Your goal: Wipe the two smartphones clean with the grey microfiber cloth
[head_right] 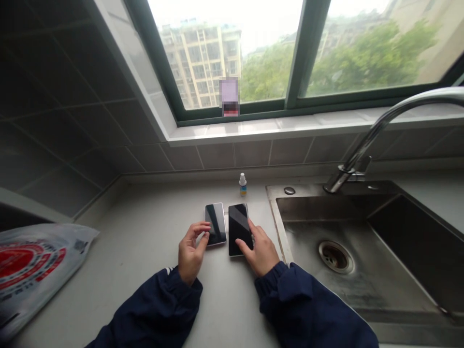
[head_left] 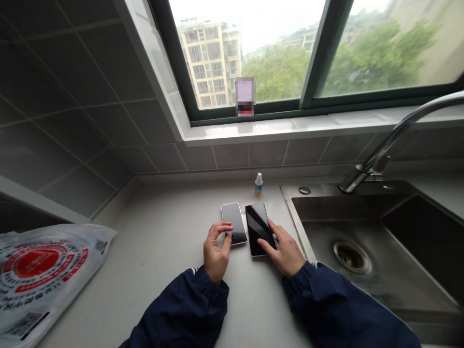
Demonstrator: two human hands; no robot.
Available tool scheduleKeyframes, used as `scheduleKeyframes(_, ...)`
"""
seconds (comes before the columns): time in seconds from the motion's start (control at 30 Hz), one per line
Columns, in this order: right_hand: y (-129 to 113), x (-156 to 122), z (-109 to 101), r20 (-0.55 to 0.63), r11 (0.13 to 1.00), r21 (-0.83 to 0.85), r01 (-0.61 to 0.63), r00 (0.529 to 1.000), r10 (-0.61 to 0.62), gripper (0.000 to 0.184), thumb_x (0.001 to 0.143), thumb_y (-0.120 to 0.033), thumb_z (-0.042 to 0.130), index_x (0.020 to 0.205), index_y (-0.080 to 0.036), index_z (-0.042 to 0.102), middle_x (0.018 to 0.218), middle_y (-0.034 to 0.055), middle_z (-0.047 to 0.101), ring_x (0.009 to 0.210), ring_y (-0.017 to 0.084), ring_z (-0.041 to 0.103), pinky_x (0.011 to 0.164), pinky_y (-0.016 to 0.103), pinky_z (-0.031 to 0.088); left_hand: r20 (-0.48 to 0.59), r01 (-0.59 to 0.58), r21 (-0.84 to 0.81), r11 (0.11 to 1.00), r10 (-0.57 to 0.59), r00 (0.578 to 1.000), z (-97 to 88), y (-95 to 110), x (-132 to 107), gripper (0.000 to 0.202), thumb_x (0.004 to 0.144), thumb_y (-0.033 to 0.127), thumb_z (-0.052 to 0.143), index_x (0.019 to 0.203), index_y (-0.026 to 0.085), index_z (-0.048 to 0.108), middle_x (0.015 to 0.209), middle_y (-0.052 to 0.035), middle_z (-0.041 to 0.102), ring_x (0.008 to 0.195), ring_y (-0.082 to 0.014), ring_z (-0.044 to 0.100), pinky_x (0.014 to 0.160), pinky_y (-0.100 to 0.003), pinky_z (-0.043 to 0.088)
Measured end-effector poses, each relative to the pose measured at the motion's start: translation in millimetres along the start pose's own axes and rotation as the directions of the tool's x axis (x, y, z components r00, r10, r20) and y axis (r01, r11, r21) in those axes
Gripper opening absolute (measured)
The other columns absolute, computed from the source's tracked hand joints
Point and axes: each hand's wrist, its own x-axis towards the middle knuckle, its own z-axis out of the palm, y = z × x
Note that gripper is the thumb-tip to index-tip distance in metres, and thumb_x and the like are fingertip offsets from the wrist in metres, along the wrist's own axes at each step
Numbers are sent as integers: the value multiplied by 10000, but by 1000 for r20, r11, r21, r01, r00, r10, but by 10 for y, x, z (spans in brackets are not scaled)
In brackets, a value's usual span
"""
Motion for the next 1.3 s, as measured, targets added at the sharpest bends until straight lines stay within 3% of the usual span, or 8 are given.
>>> scheduleKeyframes(0.17,9,-2,-7,24,997,-72,29,999,-28,644,833,-444,666,1405,-197,504,1092,108,650,1016,269,640,892,380,521,-3,-8,13,1000,8,1000,8,-37,15,86,883,235,588,932,206,653,1136,-85,620,1155,-228,569,1062,-427,405)
scheduleKeyframes(0.37,5,10,-48,35,989,-137,58,998,-53,498,883,-403,606,1328,-183,582,960,79,632,838,225,642,791,347,530,3,33,28,999,-33,999,11,-82,35,130,853,239,617,975,213,652,1179,-88,617,1184,-238,560,998,-391,442)
scheduleKeyframes(0.7,-46,-13,-47,-36,987,-136,90,995,-95,406,902,-388,567,1258,-201,619,947,68,627,841,217,646,797,338,537,-51,108,-5,994,-108,993,-54,-105,80,210,811,257,652,1015,209,640,1324,-111,529,1297,-264,486,982,-393,491)
scheduleKeyframes(0.87,-83,-8,-78,-101,991,-87,102,989,-111,351,913,-370,553,1200,-191,646,933,71,625,848,223,643,802,343,520,-102,152,-40,988,-156,983,-123,-235,134,272,781,254,683,1042,206,625,1336,-116,546,1173,-230,588,1031,-416,457)
scheduleKeyframes(1.07,-222,-100,-77,-141,982,55,180,975,-171,255,959,-312,490,1076,-208,691,813,37,574,673,162,584,660,292,501,-97,243,-141,960,-258,961,-108,-282,142,324,773,270,697,1067,196,582,1395,-153,508,1176,-233,601,919,-353,525)
scheduleKeyframes(1.3,-373,-231,-22,-133,924,252,287,956,-261,232,950,-223,504,1081,-225,695,829,36,569,677,148,594,621,271,516,-66,361,-246,900,-387,920,-114,-172,156,371,745,305,727,1051,205,542,1470,-149,431,1135,-253,634,730,-294,588)
